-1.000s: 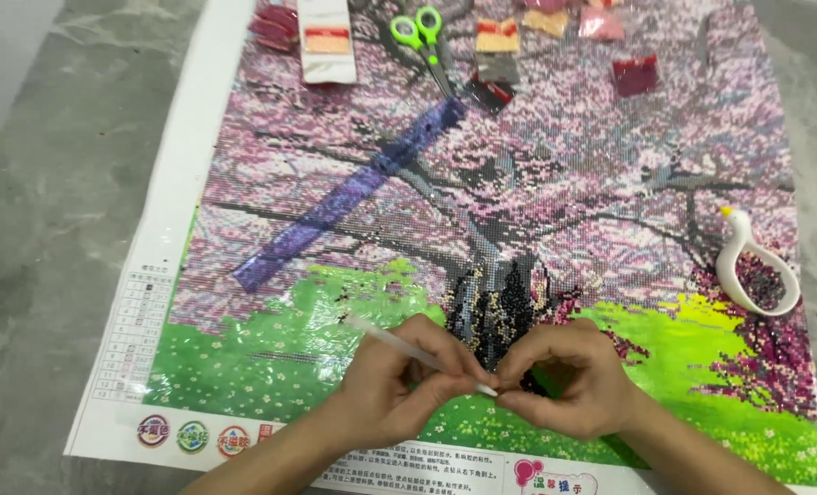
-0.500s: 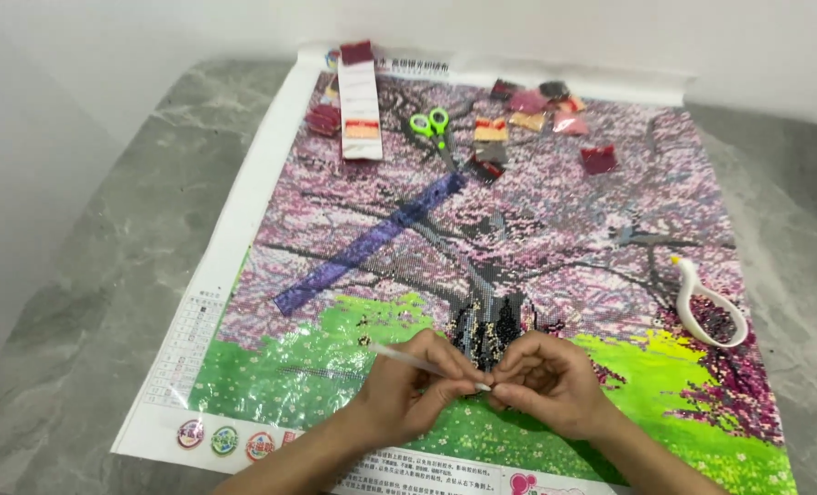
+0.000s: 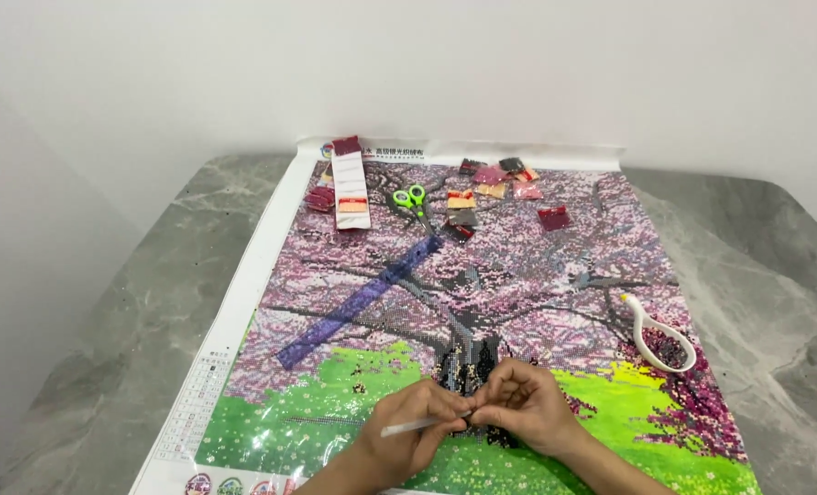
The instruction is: Applying small resin diamonds to a coded adhesive canvas using a diamond applicator pen to create a mosaic artwork.
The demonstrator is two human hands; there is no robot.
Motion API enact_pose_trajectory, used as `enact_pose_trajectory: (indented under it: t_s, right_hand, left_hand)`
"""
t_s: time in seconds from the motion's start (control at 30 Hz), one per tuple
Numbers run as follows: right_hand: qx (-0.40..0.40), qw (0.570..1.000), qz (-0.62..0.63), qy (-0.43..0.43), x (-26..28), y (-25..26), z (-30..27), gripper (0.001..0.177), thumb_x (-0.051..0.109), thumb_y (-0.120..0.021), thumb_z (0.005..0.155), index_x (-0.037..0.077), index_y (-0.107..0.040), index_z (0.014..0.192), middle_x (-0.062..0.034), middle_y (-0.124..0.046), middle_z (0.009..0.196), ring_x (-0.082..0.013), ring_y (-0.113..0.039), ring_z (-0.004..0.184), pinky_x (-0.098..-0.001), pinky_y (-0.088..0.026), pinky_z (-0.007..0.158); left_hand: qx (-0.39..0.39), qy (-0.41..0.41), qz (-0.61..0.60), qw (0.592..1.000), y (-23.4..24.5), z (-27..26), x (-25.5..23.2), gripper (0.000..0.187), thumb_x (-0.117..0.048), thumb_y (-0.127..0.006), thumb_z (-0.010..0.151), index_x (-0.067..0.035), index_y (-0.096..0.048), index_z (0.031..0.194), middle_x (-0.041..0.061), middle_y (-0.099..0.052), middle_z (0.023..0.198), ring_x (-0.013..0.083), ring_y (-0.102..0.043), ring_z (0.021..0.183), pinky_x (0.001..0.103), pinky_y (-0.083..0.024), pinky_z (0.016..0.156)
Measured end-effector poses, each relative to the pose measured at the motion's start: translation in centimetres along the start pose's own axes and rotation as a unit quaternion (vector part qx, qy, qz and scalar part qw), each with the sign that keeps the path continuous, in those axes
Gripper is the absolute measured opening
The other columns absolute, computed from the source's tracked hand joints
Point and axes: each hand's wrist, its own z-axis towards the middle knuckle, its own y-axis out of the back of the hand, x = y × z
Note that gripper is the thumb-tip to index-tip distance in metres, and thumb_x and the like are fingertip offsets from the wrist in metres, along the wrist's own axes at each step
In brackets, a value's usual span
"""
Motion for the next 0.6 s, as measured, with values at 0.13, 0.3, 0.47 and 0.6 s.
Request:
enact_pose_trajectory:
  t_s: [0.13, 0.3, 0.47, 0.6]
  right_hand:
    - [-0.002, 0.999, -0.039, 0.01, 0.5, -0.6, -0.1, 0.026, -0.004, -0.084, 0.071, 0.004, -0.06, 0.079, -0.0147, -0.074, 0.075, -0.0215, -0.076, 0.067, -0.0317, -0.066, 0.063]
    - [-0.002, 0.994, -0.112, 0.015, 1.2, -1.1, 0.0, 0.022, 0.001, -0.087, 0.068, 0.003, -0.069, 0.082, -0.0133, -0.077, 0.075, -0.0188, -0.077, 0.063, -0.0271, -0.067, 0.06]
    - [-0.028, 0.99, -0.12, 0.07, 1.3, -1.8, 0.2, 0.016, 0.0, -0.086, 0.065, 0.002, -0.081, 0.08, -0.0167, -0.081, 0.075, -0.0197, -0.078, 0.063, -0.027, -0.068, 0.057]
    - [-0.067, 0.992, -0.092, 0.058, 0.5, -1.8, 0.1, 0.016, -0.004, -0.087, 0.061, 0.0, -0.081, 0.075, -0.0187, -0.081, 0.072, -0.0225, -0.078, 0.06, -0.0316, -0.067, 0.057]
  left_hand:
    - [0.002, 0.076, -0.003, 0.997, 0.2, -0.3, -0.1, 0.011, -0.009, -0.065, 0.092, -0.001, -0.058, 0.091, 0.017, -0.068, 0.089, 0.0274, -0.073, 0.086, 0.036, -0.063, 0.073]
    - [-0.014, 0.223, -0.008, 0.975, 0.3, -0.1, -0.2, 0.014, -0.018, -0.067, 0.091, -0.011, -0.055, 0.092, 0.006, -0.07, 0.085, 0.0134, -0.061, 0.066, 0.028, -0.047, 0.054]
    - [-0.066, 0.272, -0.178, 0.943, 0.3, 0.7, -0.8, 0.015, -0.014, -0.062, 0.095, -0.006, -0.05, 0.091, 0.017, -0.073, 0.086, 0.0231, -0.076, 0.085, 0.027, -0.06, 0.064]
    - [-0.088, 0.317, -0.214, 0.92, 0.3, 0.7, -0.5, 0.015, -0.011, -0.062, 0.094, -0.004, -0.049, 0.089, 0.017, -0.071, 0.083, 0.0263, -0.078, 0.091, 0.03, -0.061, 0.072]
